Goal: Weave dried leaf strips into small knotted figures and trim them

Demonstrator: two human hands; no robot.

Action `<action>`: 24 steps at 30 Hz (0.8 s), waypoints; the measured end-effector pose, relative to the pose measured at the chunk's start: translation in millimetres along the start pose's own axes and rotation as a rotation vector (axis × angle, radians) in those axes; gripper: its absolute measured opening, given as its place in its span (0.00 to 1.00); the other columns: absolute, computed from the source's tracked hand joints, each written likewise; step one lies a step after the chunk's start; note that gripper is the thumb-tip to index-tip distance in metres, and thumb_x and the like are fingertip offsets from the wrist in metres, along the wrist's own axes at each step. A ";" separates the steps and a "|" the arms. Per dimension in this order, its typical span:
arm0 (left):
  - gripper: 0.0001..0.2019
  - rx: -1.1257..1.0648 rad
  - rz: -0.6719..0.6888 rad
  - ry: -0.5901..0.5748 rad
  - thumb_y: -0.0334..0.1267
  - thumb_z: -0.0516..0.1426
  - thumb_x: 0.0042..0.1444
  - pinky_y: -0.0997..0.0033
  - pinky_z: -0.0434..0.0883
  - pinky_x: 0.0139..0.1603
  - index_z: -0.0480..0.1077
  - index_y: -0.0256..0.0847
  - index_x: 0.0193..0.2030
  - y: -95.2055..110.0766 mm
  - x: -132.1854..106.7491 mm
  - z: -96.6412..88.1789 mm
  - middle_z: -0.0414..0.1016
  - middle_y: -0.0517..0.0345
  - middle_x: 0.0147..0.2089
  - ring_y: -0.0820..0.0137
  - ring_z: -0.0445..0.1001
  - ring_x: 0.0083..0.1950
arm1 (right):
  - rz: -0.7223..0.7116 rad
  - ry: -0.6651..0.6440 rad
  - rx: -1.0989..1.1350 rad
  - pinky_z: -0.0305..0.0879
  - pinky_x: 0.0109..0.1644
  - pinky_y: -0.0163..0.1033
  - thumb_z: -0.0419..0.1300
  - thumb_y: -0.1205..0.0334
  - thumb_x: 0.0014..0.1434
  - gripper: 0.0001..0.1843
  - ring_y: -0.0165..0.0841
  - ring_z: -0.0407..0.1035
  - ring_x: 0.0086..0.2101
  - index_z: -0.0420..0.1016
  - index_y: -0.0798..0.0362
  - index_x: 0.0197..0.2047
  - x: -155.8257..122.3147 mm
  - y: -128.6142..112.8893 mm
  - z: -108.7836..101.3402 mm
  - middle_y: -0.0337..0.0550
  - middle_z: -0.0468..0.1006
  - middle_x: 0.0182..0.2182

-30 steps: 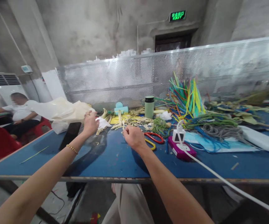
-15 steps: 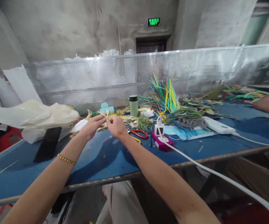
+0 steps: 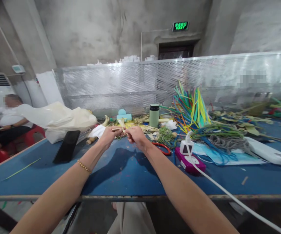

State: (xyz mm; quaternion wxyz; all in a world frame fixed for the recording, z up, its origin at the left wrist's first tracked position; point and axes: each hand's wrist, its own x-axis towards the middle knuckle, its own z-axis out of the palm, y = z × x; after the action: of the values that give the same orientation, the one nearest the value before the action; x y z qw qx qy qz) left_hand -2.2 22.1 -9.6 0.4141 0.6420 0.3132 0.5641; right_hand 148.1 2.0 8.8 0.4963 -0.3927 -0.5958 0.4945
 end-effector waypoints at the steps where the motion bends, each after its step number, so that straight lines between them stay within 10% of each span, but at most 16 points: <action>1: 0.15 0.013 0.014 -0.015 0.45 0.66 0.42 0.71 0.62 0.32 0.77 0.33 0.29 -2.8 -1.0 1.4 0.71 0.58 0.23 0.74 0.64 0.27 | 0.032 -0.019 0.099 0.44 0.16 0.31 0.57 0.65 0.46 0.11 0.21 0.51 0.12 0.60 0.53 0.16 0.0 0.8 -2.0 0.30 0.58 0.11; 9: 0.14 0.029 -0.061 -0.159 0.44 0.64 0.48 0.73 0.62 0.30 0.77 0.32 0.32 -3.8 -12.7 12.4 0.73 0.55 0.25 0.75 0.66 0.25 | 0.094 -0.036 0.252 0.43 0.17 0.29 0.62 0.63 0.48 0.11 0.18 0.50 0.13 0.65 0.56 0.21 -2.5 4.1 -13.7 0.31 0.62 0.15; 16: 0.08 -0.334 -0.268 -0.073 0.35 0.65 0.44 0.71 0.66 0.34 0.77 0.30 0.30 0.8 -18.1 12.1 0.75 0.51 0.28 0.72 0.70 0.28 | -0.240 0.230 -0.264 0.54 0.22 0.32 0.62 0.54 0.54 0.13 0.25 0.61 0.18 0.74 0.57 0.30 1.9 0.2 -22.4 0.39 0.72 0.22; 24: 0.05 -0.368 -0.242 -0.141 0.30 0.65 0.42 0.71 0.65 0.33 0.76 0.30 0.26 -0.5 -23.0 18.1 0.73 0.53 0.26 0.73 0.69 0.29 | -0.276 -0.061 -0.344 0.60 0.28 0.34 0.63 0.47 0.52 0.19 0.28 0.64 0.23 0.70 0.55 0.23 -6.3 2.3 -18.3 0.37 0.72 0.19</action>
State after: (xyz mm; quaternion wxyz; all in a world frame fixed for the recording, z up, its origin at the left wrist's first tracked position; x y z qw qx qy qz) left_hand 11.8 -0.8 -21.2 0.6096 0.5515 0.2501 0.5116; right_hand 167.2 0.1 5.6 0.4667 -0.3713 -0.7342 0.3245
